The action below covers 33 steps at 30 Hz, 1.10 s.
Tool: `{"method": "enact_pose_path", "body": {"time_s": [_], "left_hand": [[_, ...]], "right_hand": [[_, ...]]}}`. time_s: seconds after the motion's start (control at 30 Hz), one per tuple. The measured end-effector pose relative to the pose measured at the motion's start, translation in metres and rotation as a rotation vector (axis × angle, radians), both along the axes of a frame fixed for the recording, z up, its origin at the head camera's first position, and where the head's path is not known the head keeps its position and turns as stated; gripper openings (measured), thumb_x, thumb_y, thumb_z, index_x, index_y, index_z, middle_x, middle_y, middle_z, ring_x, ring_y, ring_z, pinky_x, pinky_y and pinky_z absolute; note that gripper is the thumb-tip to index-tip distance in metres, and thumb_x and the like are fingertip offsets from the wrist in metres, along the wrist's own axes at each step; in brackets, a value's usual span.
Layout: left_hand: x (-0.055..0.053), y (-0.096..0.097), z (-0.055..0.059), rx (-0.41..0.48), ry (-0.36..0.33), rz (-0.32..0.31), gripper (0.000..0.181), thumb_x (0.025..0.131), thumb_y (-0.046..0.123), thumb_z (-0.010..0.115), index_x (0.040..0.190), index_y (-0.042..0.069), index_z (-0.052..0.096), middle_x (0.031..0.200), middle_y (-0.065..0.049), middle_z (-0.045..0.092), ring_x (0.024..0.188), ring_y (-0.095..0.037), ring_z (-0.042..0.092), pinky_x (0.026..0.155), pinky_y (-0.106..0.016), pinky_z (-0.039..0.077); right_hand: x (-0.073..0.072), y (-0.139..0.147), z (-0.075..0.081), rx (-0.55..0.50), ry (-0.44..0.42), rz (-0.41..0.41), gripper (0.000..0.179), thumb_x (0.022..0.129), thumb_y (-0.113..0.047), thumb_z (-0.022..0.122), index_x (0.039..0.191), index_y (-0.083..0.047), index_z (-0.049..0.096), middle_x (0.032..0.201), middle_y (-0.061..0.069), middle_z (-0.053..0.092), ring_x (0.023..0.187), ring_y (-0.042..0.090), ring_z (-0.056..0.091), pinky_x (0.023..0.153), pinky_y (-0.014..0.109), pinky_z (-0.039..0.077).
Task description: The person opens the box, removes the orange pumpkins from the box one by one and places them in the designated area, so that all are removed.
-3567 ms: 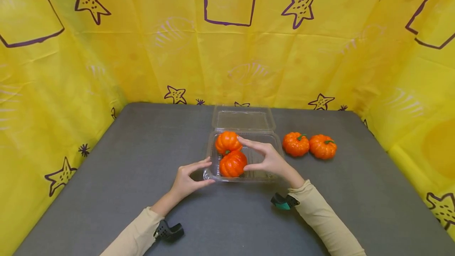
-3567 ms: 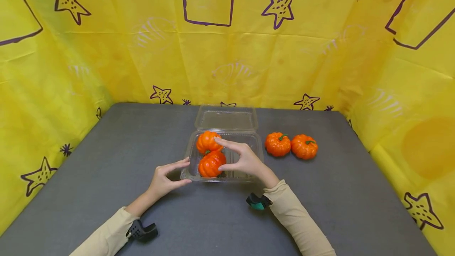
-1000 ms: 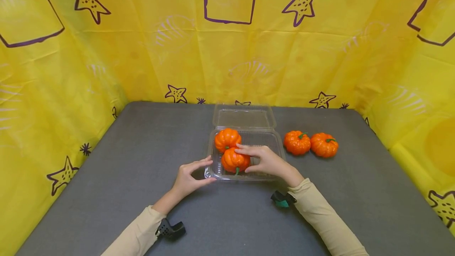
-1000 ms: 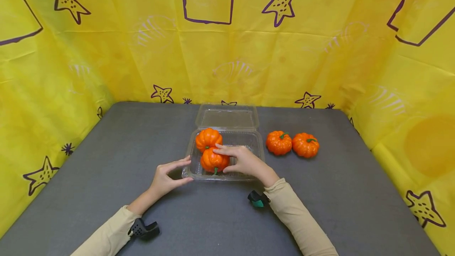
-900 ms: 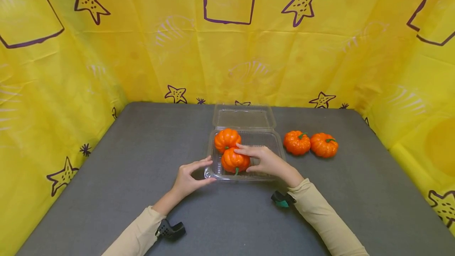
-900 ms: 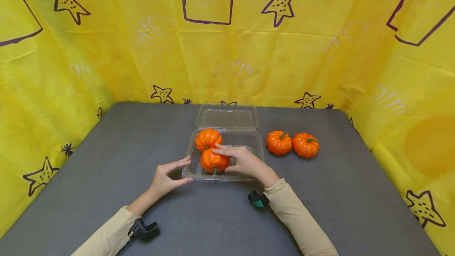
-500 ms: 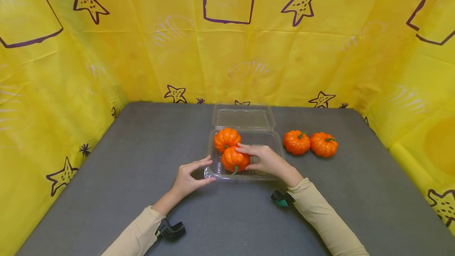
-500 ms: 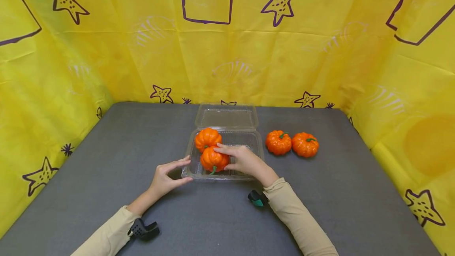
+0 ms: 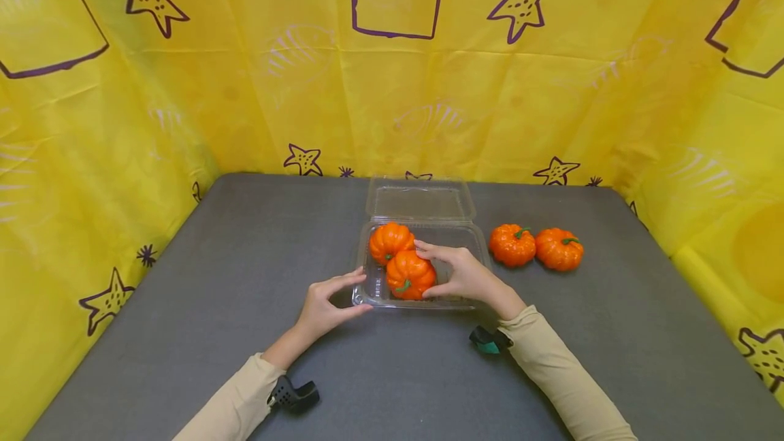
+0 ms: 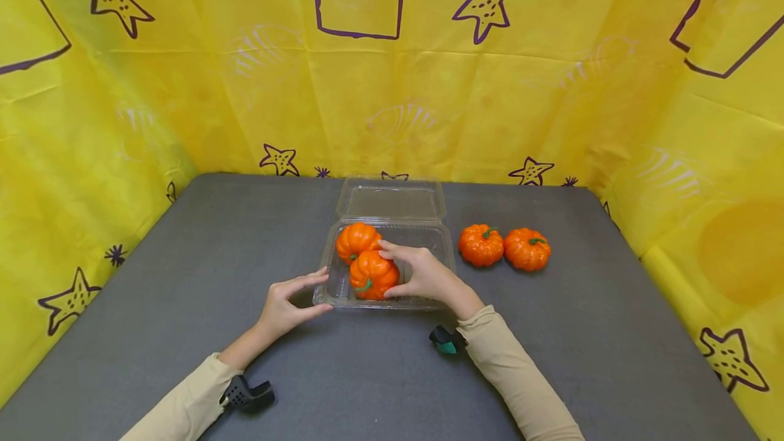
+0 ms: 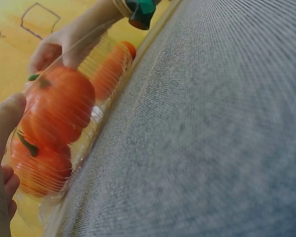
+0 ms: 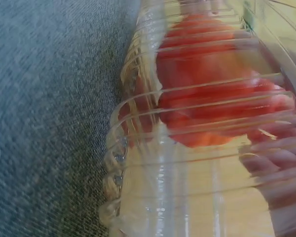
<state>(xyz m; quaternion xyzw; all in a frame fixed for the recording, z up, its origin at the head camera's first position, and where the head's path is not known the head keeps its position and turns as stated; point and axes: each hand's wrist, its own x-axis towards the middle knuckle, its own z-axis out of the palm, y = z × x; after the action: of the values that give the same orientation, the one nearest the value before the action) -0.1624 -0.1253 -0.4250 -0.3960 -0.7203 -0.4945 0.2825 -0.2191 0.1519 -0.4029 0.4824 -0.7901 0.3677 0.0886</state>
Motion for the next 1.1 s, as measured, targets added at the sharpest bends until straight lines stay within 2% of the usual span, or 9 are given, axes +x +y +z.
{"method": "enact_pose_path", "body": {"time_s": [0.23, 0.33, 0.5, 0.57, 0.73, 0.9, 1.1], "left_hand": [[0.000, 0.000, 0.000, -0.004, 0.000, -0.006, 0.046, 0.053, 0.000, 0.084, 0.094, -0.009, 0.065, 0.094, -0.029, 0.060, 0.086, -0.037, 0.061, 0.083, -0.026, 0.045], [0.001, 0.000, 0.001, -0.007, -0.002, -0.002, 0.048, 0.052, -0.001, 0.084, 0.095, -0.007, 0.065, 0.094, -0.029, 0.060, 0.086, -0.037, 0.061, 0.083, -0.026, 0.045], [0.002, 0.001, 0.002, -0.020, 0.005, 0.015, 0.048, 0.049, -0.003, 0.083, 0.093, -0.009, 0.065, 0.094, -0.029, 0.061, 0.085, -0.037, 0.061, 0.082, -0.026, 0.045], [0.002, 0.001, 0.003, -0.030, 0.013, 0.022, 0.049, 0.048, -0.004, 0.083, 0.092, -0.011, 0.064, 0.094, -0.028, 0.061, 0.084, -0.038, 0.061, 0.082, -0.027, 0.045], [0.001, 0.001, 0.003, -0.033, 0.032, 0.024, 0.048, 0.050, -0.001, 0.084, 0.092, -0.010, 0.064, 0.094, -0.028, 0.061, 0.083, -0.038, 0.061, 0.081, -0.028, 0.046], [0.001, 0.000, 0.002, -0.028, 0.034, 0.025, 0.046, 0.052, 0.002, 0.084, 0.093, -0.008, 0.065, 0.093, -0.028, 0.061, 0.083, -0.037, 0.061, 0.081, -0.027, 0.046], [0.000, 0.000, 0.001, -0.028, 0.043, 0.025, 0.045, 0.055, 0.006, 0.084, 0.093, -0.009, 0.065, 0.093, -0.028, 0.061, 0.083, -0.038, 0.061, 0.081, -0.028, 0.046]], "right_hand": [[0.004, 0.000, 0.002, -0.061, -0.237, 0.036, 0.059, 0.061, -0.010, 0.082, 0.111, 0.007, 0.055, 0.119, 0.019, 0.054, 0.108, 0.028, 0.052, 0.084, 0.032, 0.044], [0.009, -0.001, 0.010, -0.058, -0.291, 0.028, 0.059, 0.062, -0.003, 0.081, 0.111, 0.010, 0.053, 0.117, 0.022, 0.054, 0.104, 0.031, 0.054, 0.082, 0.033, 0.046], [0.020, -0.003, 0.029, -0.067, -0.317, 0.025, 0.063, 0.061, 0.005, 0.079, 0.114, 0.018, 0.048, 0.114, 0.029, 0.052, 0.100, 0.038, 0.054, 0.078, 0.036, 0.048], [0.020, -0.002, 0.032, -0.069, -0.308, 0.018, 0.064, 0.060, 0.006, 0.079, 0.115, 0.019, 0.048, 0.114, 0.029, 0.052, 0.101, 0.039, 0.053, 0.077, 0.036, 0.048], [0.021, 0.000, 0.036, -0.081, -0.308, -0.001, 0.059, 0.059, 0.004, 0.080, 0.111, 0.014, 0.054, 0.110, 0.024, 0.057, 0.101, 0.035, 0.054, 0.074, 0.036, 0.050], [0.018, 0.005, 0.037, -0.113, -0.384, -0.020, 0.058, 0.060, 0.003, 0.080, 0.111, 0.011, 0.055, 0.109, 0.022, 0.058, 0.101, 0.032, 0.054, 0.073, 0.036, 0.050], [0.017, 0.010, 0.038, -0.156, -0.442, -0.013, 0.059, 0.061, 0.003, 0.079, 0.114, 0.010, 0.053, 0.116, 0.023, 0.054, 0.105, 0.031, 0.053, 0.080, 0.040, 0.047]]}}
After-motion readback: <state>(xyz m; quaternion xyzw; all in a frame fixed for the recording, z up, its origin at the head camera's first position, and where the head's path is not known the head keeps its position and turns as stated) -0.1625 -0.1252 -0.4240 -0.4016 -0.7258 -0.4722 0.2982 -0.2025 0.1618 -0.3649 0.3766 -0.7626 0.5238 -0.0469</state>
